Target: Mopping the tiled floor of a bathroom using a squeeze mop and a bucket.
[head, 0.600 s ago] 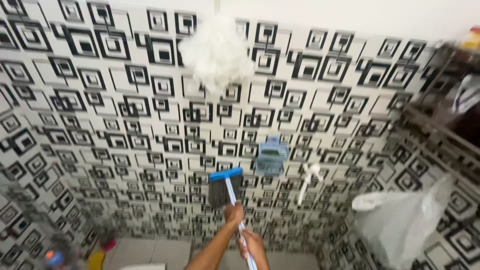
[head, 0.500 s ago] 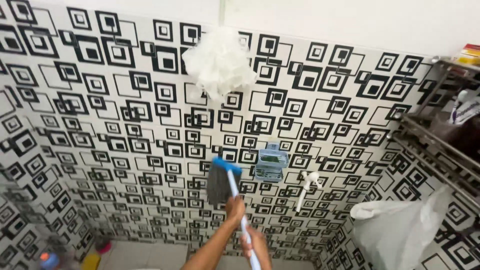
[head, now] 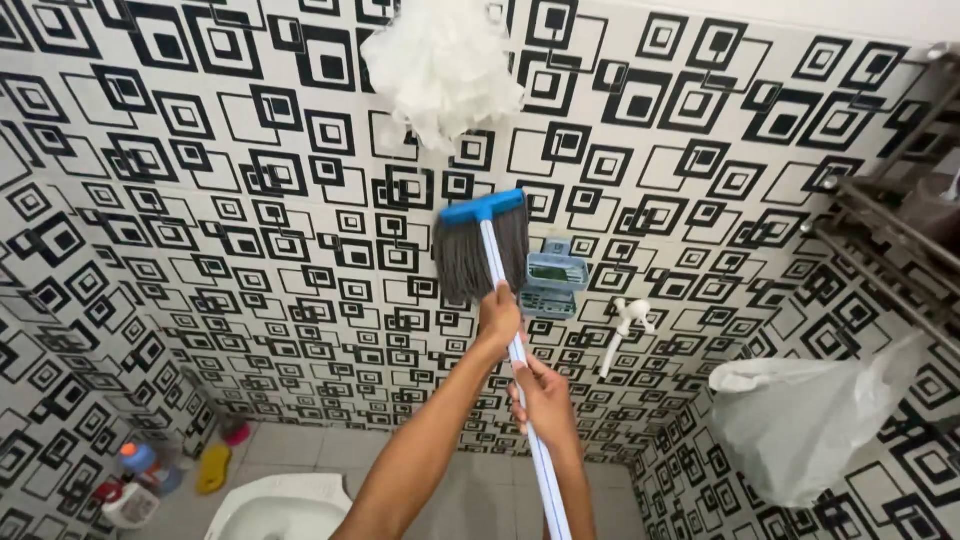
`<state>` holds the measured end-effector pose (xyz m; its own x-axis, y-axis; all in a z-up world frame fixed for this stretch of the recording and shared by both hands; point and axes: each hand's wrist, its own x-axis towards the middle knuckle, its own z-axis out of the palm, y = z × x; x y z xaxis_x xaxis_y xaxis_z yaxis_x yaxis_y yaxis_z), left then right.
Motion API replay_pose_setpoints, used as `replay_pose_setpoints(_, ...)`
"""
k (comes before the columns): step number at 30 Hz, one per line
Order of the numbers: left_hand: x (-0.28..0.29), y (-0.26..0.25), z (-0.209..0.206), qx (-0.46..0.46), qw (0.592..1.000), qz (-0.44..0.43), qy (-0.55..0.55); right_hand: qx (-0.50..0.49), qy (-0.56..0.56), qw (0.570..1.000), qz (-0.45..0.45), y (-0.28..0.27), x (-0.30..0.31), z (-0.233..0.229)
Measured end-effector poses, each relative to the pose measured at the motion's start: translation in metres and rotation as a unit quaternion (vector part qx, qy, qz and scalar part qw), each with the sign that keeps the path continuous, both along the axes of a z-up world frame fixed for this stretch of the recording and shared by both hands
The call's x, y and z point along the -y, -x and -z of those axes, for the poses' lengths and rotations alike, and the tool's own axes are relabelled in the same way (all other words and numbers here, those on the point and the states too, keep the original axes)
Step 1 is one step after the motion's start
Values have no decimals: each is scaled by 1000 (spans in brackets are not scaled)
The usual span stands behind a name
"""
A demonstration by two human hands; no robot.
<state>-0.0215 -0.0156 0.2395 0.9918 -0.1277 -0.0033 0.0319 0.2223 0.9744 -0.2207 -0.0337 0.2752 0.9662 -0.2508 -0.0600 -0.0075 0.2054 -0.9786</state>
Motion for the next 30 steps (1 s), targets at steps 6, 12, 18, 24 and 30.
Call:
replay_pose_setpoints(6, -6, 8, 6, -10, 1000, -4, -27, 9, -6, 1000, -4, -5, 2, 23)
replay_pose_setpoints(12, -12, 2, 6, 5, 993, -21, -114, 16, 49, 998, 28, -11, -8, 40)
replay_pose_setpoints(18, -34, -10, 29, 73, 973, -26, -218, 5, -1, 998, 70, -22, -53, 52)
replay_pose_setpoints(24, -46, 8, -6, 61, 970, 5, -235, -39, -37, 995, 81, -17, -61, 25)
replay_pose_setpoints(30, -4, -28, 48, 90, 976, -77, -182, -17, -6, 999, 27, -12, -16, 44)
